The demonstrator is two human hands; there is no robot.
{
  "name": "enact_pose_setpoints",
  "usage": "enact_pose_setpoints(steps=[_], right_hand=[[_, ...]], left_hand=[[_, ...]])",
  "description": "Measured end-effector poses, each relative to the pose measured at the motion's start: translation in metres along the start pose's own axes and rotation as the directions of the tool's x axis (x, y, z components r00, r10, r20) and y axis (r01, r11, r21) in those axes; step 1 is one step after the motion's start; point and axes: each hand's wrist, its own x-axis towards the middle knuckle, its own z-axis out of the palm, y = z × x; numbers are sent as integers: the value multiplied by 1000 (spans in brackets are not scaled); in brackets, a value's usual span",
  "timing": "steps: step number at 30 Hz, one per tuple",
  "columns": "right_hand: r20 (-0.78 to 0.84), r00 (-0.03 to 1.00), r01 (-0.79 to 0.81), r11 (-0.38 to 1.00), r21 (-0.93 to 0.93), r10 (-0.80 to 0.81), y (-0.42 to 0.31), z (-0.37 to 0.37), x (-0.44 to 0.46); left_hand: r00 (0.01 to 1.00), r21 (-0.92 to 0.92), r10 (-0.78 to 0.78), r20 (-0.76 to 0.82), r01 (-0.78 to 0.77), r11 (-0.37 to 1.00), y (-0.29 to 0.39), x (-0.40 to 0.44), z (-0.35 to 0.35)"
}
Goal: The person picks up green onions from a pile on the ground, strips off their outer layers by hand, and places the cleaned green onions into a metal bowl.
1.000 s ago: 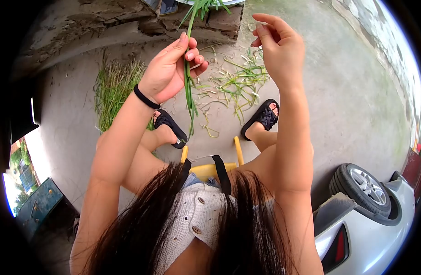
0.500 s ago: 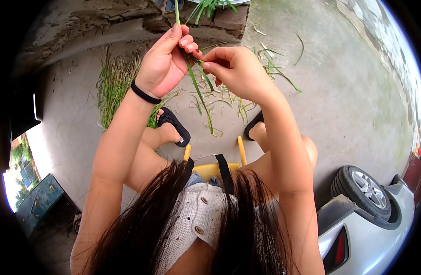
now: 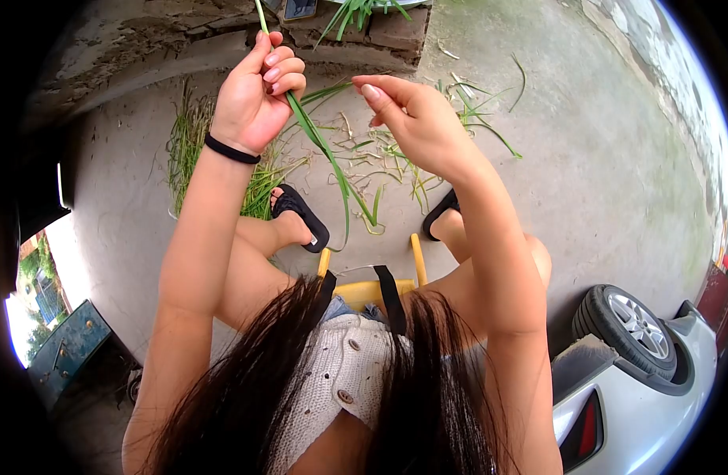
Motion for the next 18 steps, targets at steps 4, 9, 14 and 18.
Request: enact_pose_setpoints(steps=[4,9,14,18], right_hand=[[216,973,24,961,276,-86,-1,28,-8],[404,915,-154,916,370,-9,2,28,-9],[388,921,-182,917,356,33,-4,25,-10],[253,967,-69,988,140,31,-1,28,-4]], left_hand=[[998,25,62,-33,-61,998,3,3,-3],[972,126,227,-65,-218,968,16,6,-6],[957,145,270,-111,-253,956,17,4,-4],[961,149,249,-121,-230,962,13,4,-1]])
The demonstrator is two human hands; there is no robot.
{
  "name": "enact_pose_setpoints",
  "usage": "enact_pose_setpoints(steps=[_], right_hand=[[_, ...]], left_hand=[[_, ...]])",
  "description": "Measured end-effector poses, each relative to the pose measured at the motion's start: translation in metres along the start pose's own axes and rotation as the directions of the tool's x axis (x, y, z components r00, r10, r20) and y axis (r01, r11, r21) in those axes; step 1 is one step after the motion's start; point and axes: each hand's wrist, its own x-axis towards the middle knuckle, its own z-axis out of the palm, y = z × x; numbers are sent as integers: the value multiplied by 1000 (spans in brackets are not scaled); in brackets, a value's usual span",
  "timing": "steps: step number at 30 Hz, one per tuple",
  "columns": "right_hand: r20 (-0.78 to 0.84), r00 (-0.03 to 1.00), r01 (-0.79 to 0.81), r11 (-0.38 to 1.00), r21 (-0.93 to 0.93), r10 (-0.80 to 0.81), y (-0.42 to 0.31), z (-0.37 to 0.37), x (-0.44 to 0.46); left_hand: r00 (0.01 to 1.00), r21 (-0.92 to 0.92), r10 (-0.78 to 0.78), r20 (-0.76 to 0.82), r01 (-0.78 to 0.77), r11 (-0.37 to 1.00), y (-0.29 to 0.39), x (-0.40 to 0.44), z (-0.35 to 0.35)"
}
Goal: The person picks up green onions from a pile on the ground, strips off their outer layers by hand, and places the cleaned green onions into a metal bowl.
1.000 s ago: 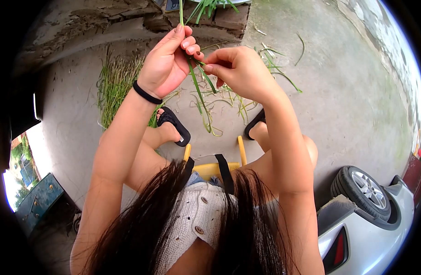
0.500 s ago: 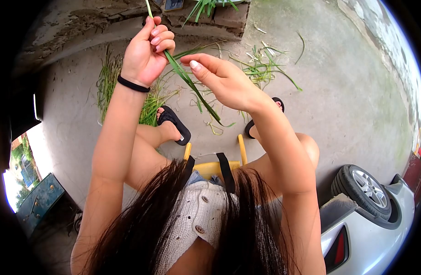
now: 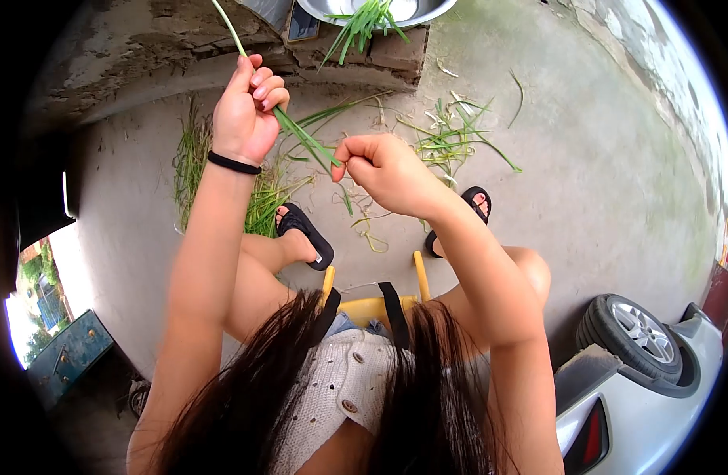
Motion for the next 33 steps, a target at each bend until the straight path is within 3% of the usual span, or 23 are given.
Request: enact_pose_setpoints(steps=[2,5,7,8,9,12,14,16,18,19,20,22,24,25,26,28,31,33], right_hand=[[-5,995,-93,962,-256,95,-9,-8,-6],[-146,981,20,817,-577,-128,18,-12,-7],[-166,952,0,542,-841,-259,48,-17,-6],[-168,933,-38,377,-925,-318,54,-20,-5],[-160,900,-32,305,-952,-405,51,-22,-6],[-128,981,-37,509,-860,-144,29,-29,-6],[-101,981,-1,518,-855,-165,28,-30,-8],[-76,984,18,512,-859,-163,29,-29,-11],[-47,990,25,491,-871,-133,26,-28,-15],[-33,995,19,486,-874,-99,28,-27,-18],[-22,997,13,481,-877,-67,30,-25,-21],[23,1000,20,477,-879,2,26,-21,-28],[105,991,54,485,-873,77,15,-17,-36],[117,992,79,494,-866,46,15,-14,-37],[128,992,104,502,-859,14,17,-12,-39],[127,992,103,521,-847,12,15,-9,-36],[77,993,12,551,-835,95,8,-12,-25],[55,988,-39,575,-817,145,7,-16,-17]], left_hand=[[999,16,41,4,-41,999,2,2,0],[1000,39,16,18,-17,999,6,5,2],[996,144,-88,10,86,986,4,14,2],[988,204,-157,-8,155,967,4,21,5],[970,206,-241,8,234,950,5,29,12],[950,402,-308,50,263,877,5,85,41],[975,532,-206,77,135,836,1,136,60],[996,833,37,82,-89,547,-9,166,66],[958,960,167,231,-253,122,-7,223,21],[942,956,184,282,-291,23,-9,194,31],[843,906,342,416,-414,-83,-20,180,16],[730,839,427,533,-520,-160,-31,141,-23],[876,890,165,454,-438,-126,-37,109,-82],[948,931,-13,318,-315,-183,-41,102,-114],[972,945,-179,155,-199,-260,-47,101,-147],[884,815,-467,-2,-269,-513,-65,125,-222],[904,701,-412,-115,-220,-678,-113,164,-260],[922,742,-351,-165,-119,-660,-151,196,-262]])
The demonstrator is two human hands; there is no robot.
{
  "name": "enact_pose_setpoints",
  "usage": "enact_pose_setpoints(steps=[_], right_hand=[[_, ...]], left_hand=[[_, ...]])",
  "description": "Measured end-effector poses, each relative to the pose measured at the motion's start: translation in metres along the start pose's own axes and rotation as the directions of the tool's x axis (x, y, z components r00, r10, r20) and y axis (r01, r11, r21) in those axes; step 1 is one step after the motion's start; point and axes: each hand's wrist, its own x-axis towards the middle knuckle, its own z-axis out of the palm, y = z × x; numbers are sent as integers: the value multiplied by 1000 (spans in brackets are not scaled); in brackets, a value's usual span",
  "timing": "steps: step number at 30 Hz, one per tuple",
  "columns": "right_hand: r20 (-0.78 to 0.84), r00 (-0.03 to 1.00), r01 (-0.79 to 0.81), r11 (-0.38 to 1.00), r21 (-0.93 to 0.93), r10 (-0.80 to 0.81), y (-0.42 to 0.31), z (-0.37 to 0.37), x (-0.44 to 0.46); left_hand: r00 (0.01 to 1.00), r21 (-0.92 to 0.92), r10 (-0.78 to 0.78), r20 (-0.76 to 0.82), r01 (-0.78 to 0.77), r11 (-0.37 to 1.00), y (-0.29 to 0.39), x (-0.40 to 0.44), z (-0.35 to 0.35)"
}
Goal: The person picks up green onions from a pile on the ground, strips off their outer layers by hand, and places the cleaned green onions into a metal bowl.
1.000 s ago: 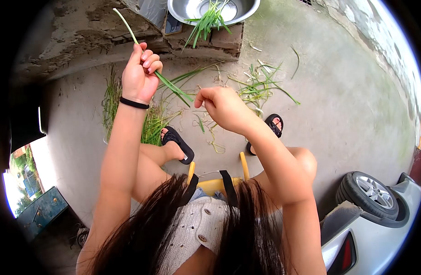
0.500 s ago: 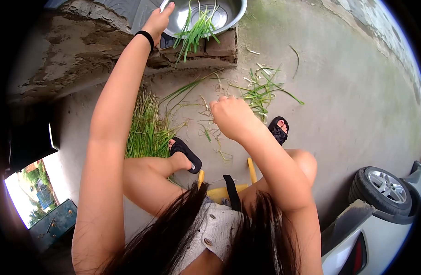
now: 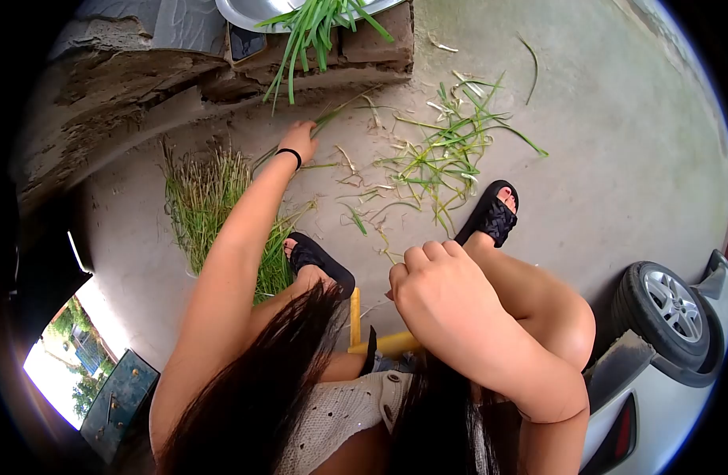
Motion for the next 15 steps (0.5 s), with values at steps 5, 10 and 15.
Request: enact_pose_setpoints(steps=[5,10,15], right_hand=[[142,987,-70,996,-47,76,5,0,15],[133,988,-58,991,-122,74,9,2,15],[-66,998,-4,997,-81,-2,15,3,4]], left_hand=[[953,-14,-297,58,298,954,44,49,6],[988,88,-146,-55,150,985,27,49,35],[988,-407,142,-67,-157,900,40,-20,-8]])
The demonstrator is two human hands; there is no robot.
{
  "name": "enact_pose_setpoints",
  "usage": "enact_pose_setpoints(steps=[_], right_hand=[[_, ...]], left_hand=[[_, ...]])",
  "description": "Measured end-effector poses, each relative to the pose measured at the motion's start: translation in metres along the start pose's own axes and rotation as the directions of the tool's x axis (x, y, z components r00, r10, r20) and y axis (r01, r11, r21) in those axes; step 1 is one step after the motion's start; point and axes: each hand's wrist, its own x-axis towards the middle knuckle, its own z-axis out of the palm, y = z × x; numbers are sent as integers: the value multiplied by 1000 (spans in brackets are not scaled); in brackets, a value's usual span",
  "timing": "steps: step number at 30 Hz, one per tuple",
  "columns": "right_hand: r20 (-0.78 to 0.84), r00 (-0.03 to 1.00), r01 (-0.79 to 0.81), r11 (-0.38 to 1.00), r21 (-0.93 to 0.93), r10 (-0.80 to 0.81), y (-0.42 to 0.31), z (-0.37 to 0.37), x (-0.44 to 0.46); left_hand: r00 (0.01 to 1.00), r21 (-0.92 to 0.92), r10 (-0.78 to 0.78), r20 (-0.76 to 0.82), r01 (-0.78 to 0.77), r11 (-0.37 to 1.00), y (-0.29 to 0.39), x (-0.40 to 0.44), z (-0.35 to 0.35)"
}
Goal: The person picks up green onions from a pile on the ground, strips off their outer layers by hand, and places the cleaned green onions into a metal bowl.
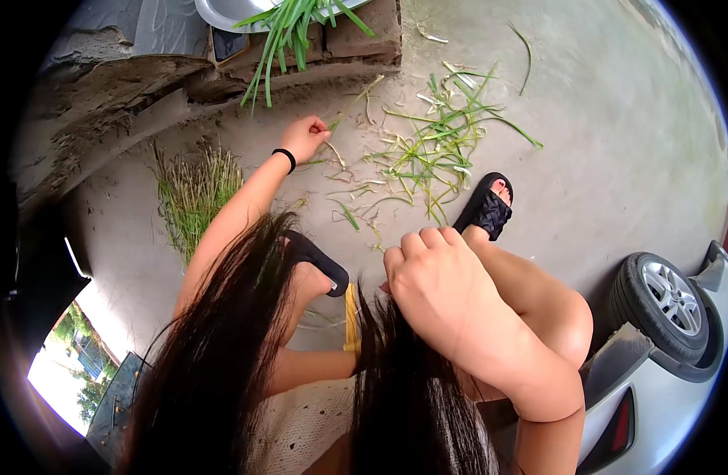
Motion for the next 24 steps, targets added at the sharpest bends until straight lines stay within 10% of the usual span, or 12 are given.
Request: enact_pose_setpoints(steps=[9,13,24], right_hand=[[-394,885,-77,914,398,246,24,-34,15],[-421,872,141,696,704,249,5,-50,10],[-444,877,218,674,706,182,-7,-49,-4]], left_hand=[[986,-690,161,30,-96,717,154,-168,-82],[980,-694,195,-34,-164,701,201,-222,-101],[952,-672,274,-140,-294,679,220,-249,-93]])
